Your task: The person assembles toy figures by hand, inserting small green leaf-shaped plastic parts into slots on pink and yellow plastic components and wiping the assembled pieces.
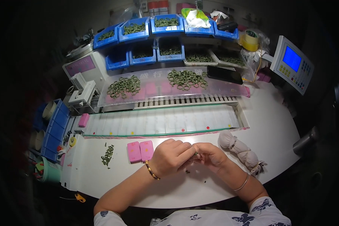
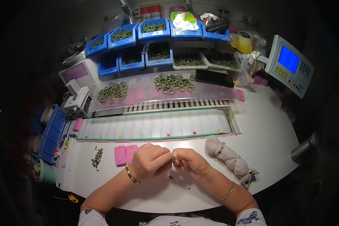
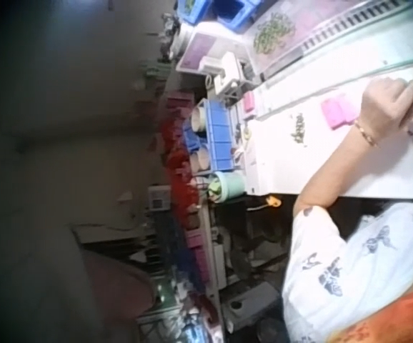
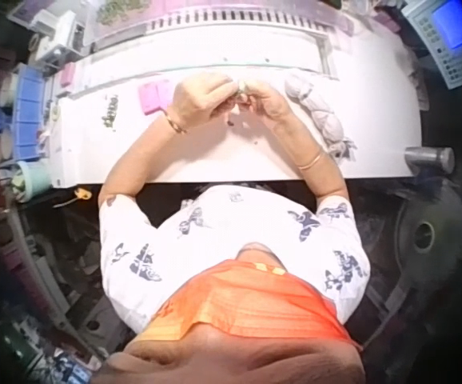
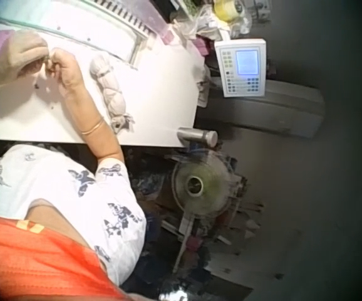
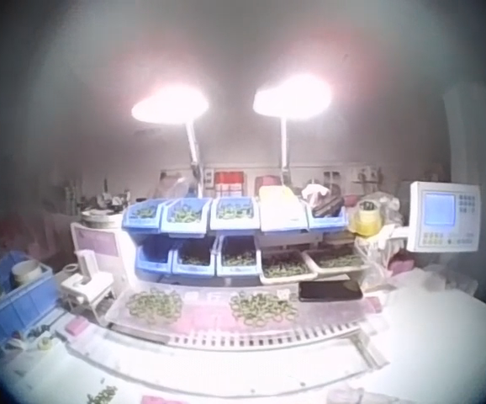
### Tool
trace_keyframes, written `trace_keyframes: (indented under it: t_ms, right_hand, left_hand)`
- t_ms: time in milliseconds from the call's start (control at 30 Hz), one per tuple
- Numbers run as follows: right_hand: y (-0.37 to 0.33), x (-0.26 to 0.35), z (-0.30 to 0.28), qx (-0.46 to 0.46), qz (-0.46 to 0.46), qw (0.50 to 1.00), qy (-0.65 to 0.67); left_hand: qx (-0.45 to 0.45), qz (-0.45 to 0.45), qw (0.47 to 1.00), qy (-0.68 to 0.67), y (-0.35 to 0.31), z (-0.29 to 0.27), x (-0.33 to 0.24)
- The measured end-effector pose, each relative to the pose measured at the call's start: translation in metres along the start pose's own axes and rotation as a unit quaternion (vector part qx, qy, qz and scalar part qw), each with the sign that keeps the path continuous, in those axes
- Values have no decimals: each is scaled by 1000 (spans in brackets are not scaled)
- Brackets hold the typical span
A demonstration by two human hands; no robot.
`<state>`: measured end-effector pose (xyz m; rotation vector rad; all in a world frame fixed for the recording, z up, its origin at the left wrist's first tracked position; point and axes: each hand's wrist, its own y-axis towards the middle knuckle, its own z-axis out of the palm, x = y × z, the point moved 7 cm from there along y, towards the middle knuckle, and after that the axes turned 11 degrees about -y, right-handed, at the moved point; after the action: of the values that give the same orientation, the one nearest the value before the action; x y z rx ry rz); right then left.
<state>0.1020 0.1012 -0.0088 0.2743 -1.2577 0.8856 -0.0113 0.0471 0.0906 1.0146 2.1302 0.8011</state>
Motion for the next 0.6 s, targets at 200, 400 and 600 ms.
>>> trace_keyframes:
  t_ms: [200, 400, 600]
  right_hand:
    - [-12, 14, 27, 102, -16, 985, -135]
    - [-11, 19, 26, -14, -96, 907, -410]
    - [-17, 26, 26, -26, -192, 868, -458]
  left_hand:
    - [-31, -175, 984, -8, 18, -41, 91]
    - [-91, -478, 874, -13, 26, -135, 211]
    - [-184, -493, 846, -88, 29, -159, 225]
